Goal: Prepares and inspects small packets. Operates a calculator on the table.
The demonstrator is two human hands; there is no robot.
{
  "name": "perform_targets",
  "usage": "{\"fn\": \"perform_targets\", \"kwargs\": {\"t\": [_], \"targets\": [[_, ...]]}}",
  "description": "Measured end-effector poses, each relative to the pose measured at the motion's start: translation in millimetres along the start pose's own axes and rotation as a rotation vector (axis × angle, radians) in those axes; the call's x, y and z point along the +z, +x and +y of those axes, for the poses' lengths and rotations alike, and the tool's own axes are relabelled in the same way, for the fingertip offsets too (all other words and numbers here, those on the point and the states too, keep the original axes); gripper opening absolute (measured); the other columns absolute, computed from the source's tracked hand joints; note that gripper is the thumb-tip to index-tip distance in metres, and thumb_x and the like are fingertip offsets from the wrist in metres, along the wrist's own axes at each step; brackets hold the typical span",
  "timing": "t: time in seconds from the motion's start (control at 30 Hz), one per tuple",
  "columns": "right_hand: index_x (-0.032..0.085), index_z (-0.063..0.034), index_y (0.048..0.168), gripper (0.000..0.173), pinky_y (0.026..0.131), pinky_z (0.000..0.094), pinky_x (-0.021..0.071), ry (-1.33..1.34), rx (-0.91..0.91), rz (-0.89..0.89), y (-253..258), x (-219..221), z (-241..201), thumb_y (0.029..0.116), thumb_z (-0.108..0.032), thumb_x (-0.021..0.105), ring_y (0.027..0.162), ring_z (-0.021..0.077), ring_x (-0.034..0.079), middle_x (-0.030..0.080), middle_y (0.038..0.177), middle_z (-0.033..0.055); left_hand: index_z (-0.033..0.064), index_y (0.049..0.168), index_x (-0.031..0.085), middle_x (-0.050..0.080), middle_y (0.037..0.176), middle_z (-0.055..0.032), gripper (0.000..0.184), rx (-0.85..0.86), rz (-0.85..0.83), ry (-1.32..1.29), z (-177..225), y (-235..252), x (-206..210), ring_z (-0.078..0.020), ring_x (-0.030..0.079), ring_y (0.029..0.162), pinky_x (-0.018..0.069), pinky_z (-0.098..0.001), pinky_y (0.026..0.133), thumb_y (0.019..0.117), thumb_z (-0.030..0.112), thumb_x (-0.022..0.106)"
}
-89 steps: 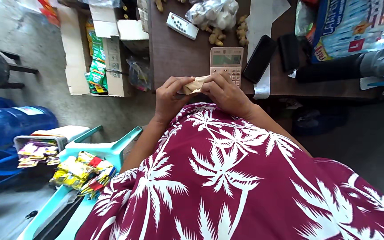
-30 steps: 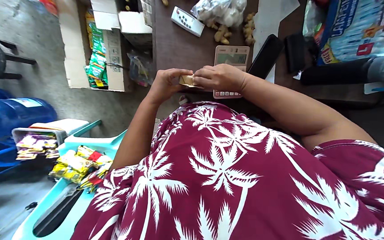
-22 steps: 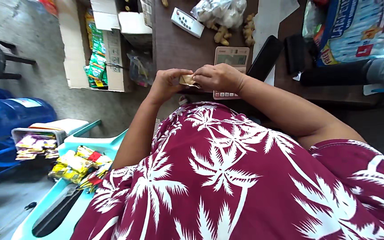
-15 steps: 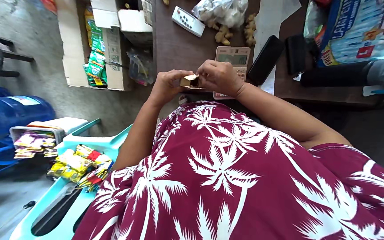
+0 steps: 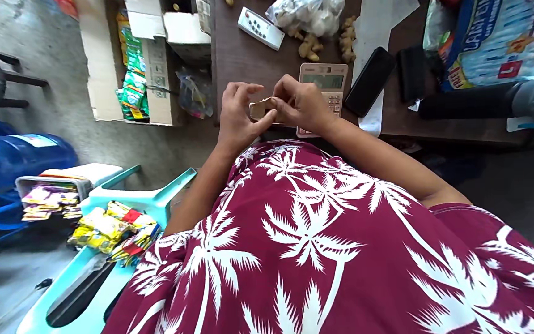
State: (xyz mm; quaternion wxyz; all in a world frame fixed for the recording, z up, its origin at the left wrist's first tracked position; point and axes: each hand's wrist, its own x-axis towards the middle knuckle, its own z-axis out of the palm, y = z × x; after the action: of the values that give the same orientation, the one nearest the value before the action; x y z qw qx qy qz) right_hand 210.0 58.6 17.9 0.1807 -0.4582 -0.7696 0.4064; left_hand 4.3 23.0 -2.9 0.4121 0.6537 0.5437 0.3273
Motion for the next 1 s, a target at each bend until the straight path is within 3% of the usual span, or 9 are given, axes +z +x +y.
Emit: {"fn": "perform_targets", "kwargs": {"t": [0.13,0.23,0.33,0.4,0.47,0.67,0.83,1.0], "targets": [[0.061,0.0004,0.112,0.020,0.072,0.0506,0.0590,-0.089,-0.058,0.008,-0.3,-2.6,-3.7,0.1031,-0.017,0.057,0.080,0.0291,0.072,0.071,0.091,0.0134,-0.0009,0.117,0.068,0.060,0.103,-0.0184,0.039,-0.063,0.016,0.160,21.1,5.3,-0.8,-0.0242,0.059,0.085,0.0512,-0.0350,0.075,0.0870,0.023,0.076],[0.066,0.0019,0.109,0.017,0.074,0.0523,0.0580,-0.137,-0.153,-0.004,0.3,-5.7,-7.6,0.1027,-0.009,0.054,0.085,0.0326,0.071,0.070,0.097,0.0174,-0.0031,0.106,0.070,0.062,0.095,-0.0174,0.024,-0.047,0.031,0.157,22.0,4.9,-1.1,-0.0221,0.061,0.080,0.0533,-0.0333,0.073,0.0886,0.014,0.071],[0.072,-0.0023,0.102,0.014,0.073,0.0469,0.0608,-0.230,-0.309,-0.015,0.1,-5.9,-3.7,0.0992,-0.003,0.058,0.091,0.0302,0.073,0.070,0.117,0.0156,-0.0040,0.102,0.070,0.063,0.094,-0.0174,0.021,-0.016,0.065,0.166,21.8,4.1,2.4,-0.0212,0.063,0.078,0.0544,-0.0321,0.070,0.0867,0.010,0.067],[0.074,-0.0040,0.108,0.017,0.068,0.0456,0.0602,-0.294,-0.383,-0.068,0.3,-8.7,-3.4,0.0982,-0.002,0.060,0.084,0.0310,0.072,0.067,0.126,0.0178,-0.0041,0.101,0.070,0.063,0.092,-0.0169,0.020,-0.024,0.068,0.182,24.1,4.8,2.5,-0.0211,0.063,0.076,0.0541,-0.0328,0.070,0.0857,0.006,0.065],[0.073,-0.0037,0.114,0.021,0.069,0.0456,0.0601,-0.365,-0.435,-0.118,0.8,-11.6,-4.9,0.1000,-0.003,0.058,0.089,0.0331,0.072,0.066,0.128,0.0185,-0.0048,0.102,0.070,0.064,0.092,-0.0173,0.020,-0.041,0.052,0.187,26.8,6.5,0.2,-0.0220,0.063,0.076,0.0539,-0.0340,0.071,0.0854,0.003,0.064],[0.066,0.0056,0.111,0.019,0.069,0.0488,0.0586,-0.525,-0.406,-0.243,1.1,-19.1,-10.5,0.1003,0.005,0.051,0.094,0.0404,0.069,0.064,0.119,0.0240,-0.0045,0.115,0.067,0.066,0.084,-0.0130,0.031,-0.034,-0.118,0.148,26.0,11.9,-18.0,-0.0187,0.062,0.071,0.0527,-0.0331,0.068,0.0858,0.004,0.062],[0.063,0.0042,0.108,0.014,0.061,0.0498,0.0556,-0.524,-0.378,-0.292,0.5,-24.3,-19.0,0.1012,0.003,0.051,0.087,0.0410,0.067,0.063,0.107,0.0237,0.0022,0.115,0.067,0.064,0.082,-0.0033,0.030,-0.117,-0.277,0.027,17.9,15.5,-35.3,-0.0062,0.056,0.065,0.0484,-0.0248,0.062,0.0865,0.008,0.062],[0.064,0.0018,0.102,0.013,0.059,0.0500,0.0550,-0.471,-0.465,-0.314,0.9,-33.7,-13.5,0.1028,-0.002,0.052,0.082,0.0397,0.068,0.065,0.106,0.0229,0.0034,0.115,0.066,0.066,0.084,0.0017,0.028,-0.095,-0.313,-0.123,7.9,13.7,-43.4,0.0002,0.057,0.065,0.0496,-0.0182,0.061,0.0875,0.009,0.062]]}}
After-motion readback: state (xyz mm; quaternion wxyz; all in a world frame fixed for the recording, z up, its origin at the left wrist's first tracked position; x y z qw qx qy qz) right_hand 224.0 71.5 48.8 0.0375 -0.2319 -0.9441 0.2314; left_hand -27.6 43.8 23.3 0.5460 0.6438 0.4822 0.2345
